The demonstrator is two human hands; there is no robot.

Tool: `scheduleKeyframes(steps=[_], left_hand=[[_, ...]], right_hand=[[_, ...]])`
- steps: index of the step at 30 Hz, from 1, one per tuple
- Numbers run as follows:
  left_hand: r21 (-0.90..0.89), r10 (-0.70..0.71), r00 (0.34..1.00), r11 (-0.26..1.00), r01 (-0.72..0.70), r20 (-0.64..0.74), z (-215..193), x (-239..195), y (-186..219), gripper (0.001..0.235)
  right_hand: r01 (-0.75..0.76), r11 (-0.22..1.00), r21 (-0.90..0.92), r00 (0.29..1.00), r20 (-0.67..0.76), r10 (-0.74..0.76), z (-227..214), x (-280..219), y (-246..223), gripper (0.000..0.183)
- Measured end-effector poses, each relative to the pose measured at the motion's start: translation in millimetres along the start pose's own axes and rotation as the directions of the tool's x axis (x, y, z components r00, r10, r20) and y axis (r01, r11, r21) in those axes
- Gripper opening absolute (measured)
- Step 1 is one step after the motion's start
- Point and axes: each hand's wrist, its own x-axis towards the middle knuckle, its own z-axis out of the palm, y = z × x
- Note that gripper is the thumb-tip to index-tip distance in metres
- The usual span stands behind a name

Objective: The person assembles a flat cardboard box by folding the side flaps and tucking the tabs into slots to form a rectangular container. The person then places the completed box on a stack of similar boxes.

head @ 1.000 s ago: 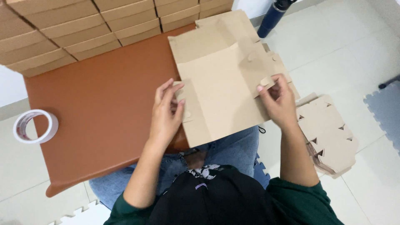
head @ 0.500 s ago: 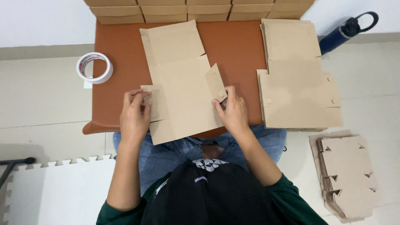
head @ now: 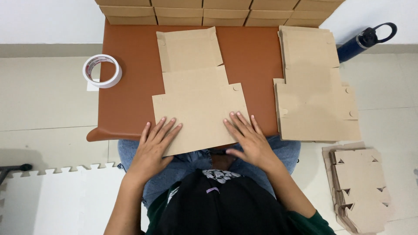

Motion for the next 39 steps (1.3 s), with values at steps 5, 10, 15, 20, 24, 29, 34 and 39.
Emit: scheduleKeyframes(steps=[5, 10, 15, 20, 24, 29, 34, 39], left_hand=[[-0.092, 0.016, 0.998, 0.996, -0.021, -0.057, -5.9, -0.4, -5.4, 0.062], [-0.239, -0.009, 0.988, 0.971, -0.029, -0.154, -2.9, 2.5, -8.8, 0.041], [-0.400, -0.214, 0.901, 0.915, 0.050, -0.378, 16.8, 17.7, -16.0, 0.012], [-0.395, -0.342, 0.790, 0.908, 0.139, -0.509, 27.3, 36.3, -18.1, 0.018], [-0.297, -0.333, 0.749, 0.936, 0.188, -0.573, 35.9, 46.9, -26.8, 0.029], [-0.334, -0.333, 0.780, 0.927, 0.169, -0.530, 1.3, 44.4, 2.0, 0.060], [-0.245, -0.228, 0.842, 0.962, 0.118, -0.490, -1.0, 43.0, -8.4, 0.029], [-0.210, -0.174, 0.880, 0.974, 0.088, -0.441, 0.4, 44.0, -24.4, 0.019]], right_hand=[[0.019, 1.000, 0.019, 0.998, -0.064, -0.018, 0.4, -4.1, 10.6, 0.055], [0.055, 0.986, 0.156, 0.990, -0.140, -0.032, -22.3, -2.6, 13.3, 0.045], [-0.210, 0.928, 0.308, 0.968, -0.065, 0.241, -47.1, 8.3, 17.3, 0.026], [-0.352, 0.865, 0.356, 0.906, -0.102, 0.411, -33.1, 27.6, 34.6, 0.019], [-0.351, 0.861, 0.367, 0.880, -0.185, 0.437, -25.6, 43.7, 37.6, 0.030], [-0.283, 0.922, 0.264, 0.891, -0.283, 0.354, -6.3, 40.3, 42.1, 0.044], [-0.197, 0.929, 0.314, 0.920, -0.268, 0.286, 5.1, 41.8, 17.8, 0.039], [-0.142, 0.982, 0.124, 0.963, -0.214, 0.166, 15.0, 47.0, -22.1, 0.069]])
